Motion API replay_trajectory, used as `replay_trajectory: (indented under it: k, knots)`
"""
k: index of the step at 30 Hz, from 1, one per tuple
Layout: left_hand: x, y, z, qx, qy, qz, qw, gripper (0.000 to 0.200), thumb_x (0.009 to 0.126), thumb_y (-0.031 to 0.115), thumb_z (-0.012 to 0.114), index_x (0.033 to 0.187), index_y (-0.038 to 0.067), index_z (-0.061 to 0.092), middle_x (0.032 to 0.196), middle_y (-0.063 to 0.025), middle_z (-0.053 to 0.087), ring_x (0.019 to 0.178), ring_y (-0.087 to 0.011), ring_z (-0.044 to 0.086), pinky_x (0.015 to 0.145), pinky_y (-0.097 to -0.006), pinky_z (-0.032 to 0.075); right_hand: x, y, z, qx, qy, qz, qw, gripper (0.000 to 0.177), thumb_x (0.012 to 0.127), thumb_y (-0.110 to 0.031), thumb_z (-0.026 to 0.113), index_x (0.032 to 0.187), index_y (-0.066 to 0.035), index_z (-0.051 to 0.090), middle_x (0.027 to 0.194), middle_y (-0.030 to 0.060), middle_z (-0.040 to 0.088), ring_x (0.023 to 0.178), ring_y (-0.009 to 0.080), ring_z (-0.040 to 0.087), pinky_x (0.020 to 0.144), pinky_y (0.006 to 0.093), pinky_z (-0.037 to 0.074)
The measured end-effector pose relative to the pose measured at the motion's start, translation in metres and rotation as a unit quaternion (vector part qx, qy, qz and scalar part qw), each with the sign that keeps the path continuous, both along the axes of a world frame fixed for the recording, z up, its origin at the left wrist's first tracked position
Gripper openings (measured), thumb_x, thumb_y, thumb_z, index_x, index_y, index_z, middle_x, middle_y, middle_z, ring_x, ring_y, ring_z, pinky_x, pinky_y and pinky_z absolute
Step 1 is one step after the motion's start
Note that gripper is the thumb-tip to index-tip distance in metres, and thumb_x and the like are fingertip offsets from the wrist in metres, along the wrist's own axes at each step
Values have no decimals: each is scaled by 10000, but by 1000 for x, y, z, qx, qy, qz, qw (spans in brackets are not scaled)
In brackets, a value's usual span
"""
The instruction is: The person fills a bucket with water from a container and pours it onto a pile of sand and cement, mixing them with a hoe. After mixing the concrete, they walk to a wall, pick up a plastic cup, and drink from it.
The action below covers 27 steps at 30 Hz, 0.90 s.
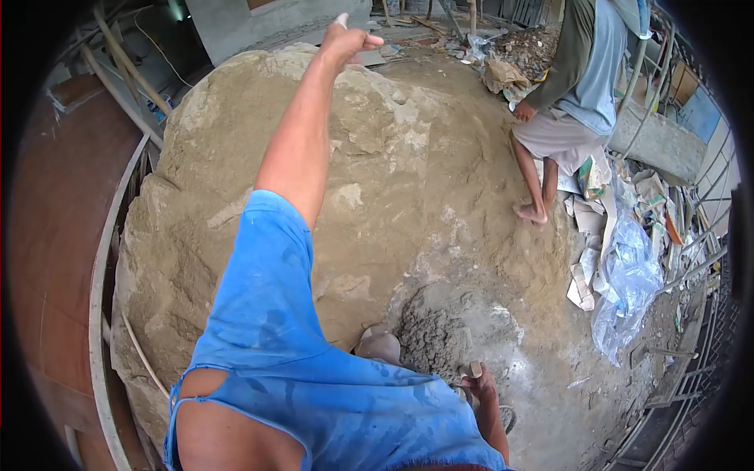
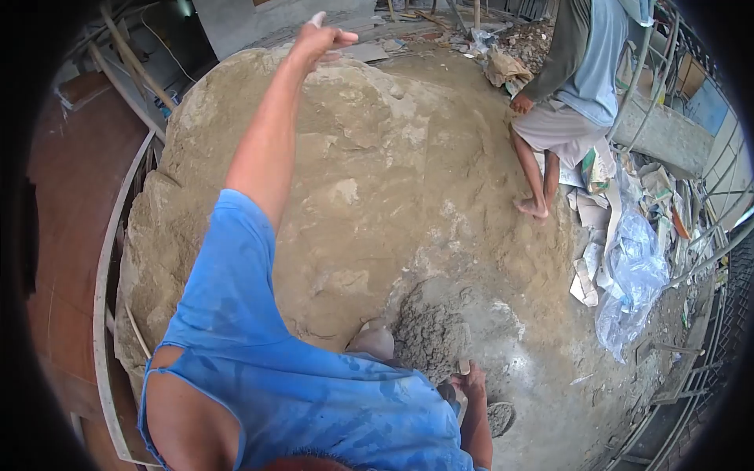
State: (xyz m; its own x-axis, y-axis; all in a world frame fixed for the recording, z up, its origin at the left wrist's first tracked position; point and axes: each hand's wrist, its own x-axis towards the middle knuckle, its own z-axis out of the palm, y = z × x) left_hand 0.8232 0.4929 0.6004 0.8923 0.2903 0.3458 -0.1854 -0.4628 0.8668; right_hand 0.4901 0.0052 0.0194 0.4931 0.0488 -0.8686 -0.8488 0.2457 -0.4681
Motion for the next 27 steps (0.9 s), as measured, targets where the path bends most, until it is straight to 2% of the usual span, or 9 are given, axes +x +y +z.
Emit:
replay_trajectory:
  k: [1, 5, 8, 11, 12, 14, 17, 23, 27]
  knots:
    - [5, 6, 24, -7, -34, 1, 999, 793, 797, 5, 522, 1475, -14, 111, 969, -92, 713, 958, -189, 640, 928, -438, 454, -2, -3, -3, 13, 8, -4, 1000, 446, 878, -451, 461, 994, -42, 597, 763, 145, 599, 562, 274, 599, 514, 411, 508]
    - [-30, -52, 1, 37, -114, -79, 990, 785, 826, 5, 476, 1494, 26, 65, 1055, -113, 693, 1042, -221, 622, 961, -423, 445, 2, 1, 11, 11, 22, -7, 1000, 424, 884, -429, 473, 1027, -48, 594, 774, 180, 597, 569, 298, 599, 526, 438, 522]
    - [-80, -129, -115, 85, 4, -264, 961, 749, 860, -42, 466, 1506, 109, 120, 1088, -76, 687, 1118, -184, 587, 1011, -367, 425, 0, 6, 3, -53, 15, 11, 998, 561, 890, -567, 441, 1039, -62, 633, 814, 174, 633, 643, 300, 618, 606, 458, 531]
    - [-132, -194, -248, 66, 247, -495, 830, 723, 853, -9, 496, 1497, 94, 184, 1174, -89, 648, 1118, -192, 576, 1008, -357, 410, 3, 9, 9, -54, 12, 3, 998, 512, 890, -527, 457, 1045, -70, 624, 834, 180, 635, 653, 294, 622, 615, 458, 535]
    - [-152, -211, -289, 70, 257, -526, 807, 718, 812, -19, 491, 1477, 40, 225, 1157, -113, 657, 1011, -216, 611, 903, -327, 464, -3, 10, 12, -54, 13, 1, 998, 493, 890, -511, 461, 1044, -70, 621, 840, 179, 636, 649, 290, 622, 615, 456, 536]
    - [-194, -237, -345, 31, 328, -571, 752, 676, 820, 5, 499, 1454, 10, 267, 1130, -147, 657, 999, -207, 613, 895, -322, 466, -3, 15, 24, -60, 12, -8, 998, 383, 884, -389, 502, 992, -40, 616, 788, 148, 615, 615, 277, 636, 541, 433, 552]
    - [-243, -257, -398, 32, 352, -615, 705, 647, 821, 52, 524, 1431, -3, 313, 1118, -164, 650, 980, -217, 622, 880, -336, 476, -9, 17, 28, -54, 0, -35, 998, 366, 889, -388, 506, 1002, -59, 619, 790, 137, 614, 614, 274, 633, 547, 427, 552]
    - [-257, -270, -394, 132, 368, -640, 661, 590, 876, 115, 523, 1431, 45, 335, 1258, -171, 581, 1128, -260, 576, 948, -350, 445, 1, 25, 44, -56, 14, -24, 998, 268, 913, -339, 523, 995, -106, 627, 867, 80, 627, 636, 195, 618, 543, 354, 546]
    - [-245, -275, -404, 125, 367, -660, 644, 560, 880, 62, 534, 1411, 29, 357, 1240, -175, 581, 1169, -262, 552, 979, -369, 439, -3, 38, 56, -100, 3, -83, 991, 287, 859, -361, 548, 884, -99, 660, 737, 66, 633, 596, 180, 641, 512, 342, 550]
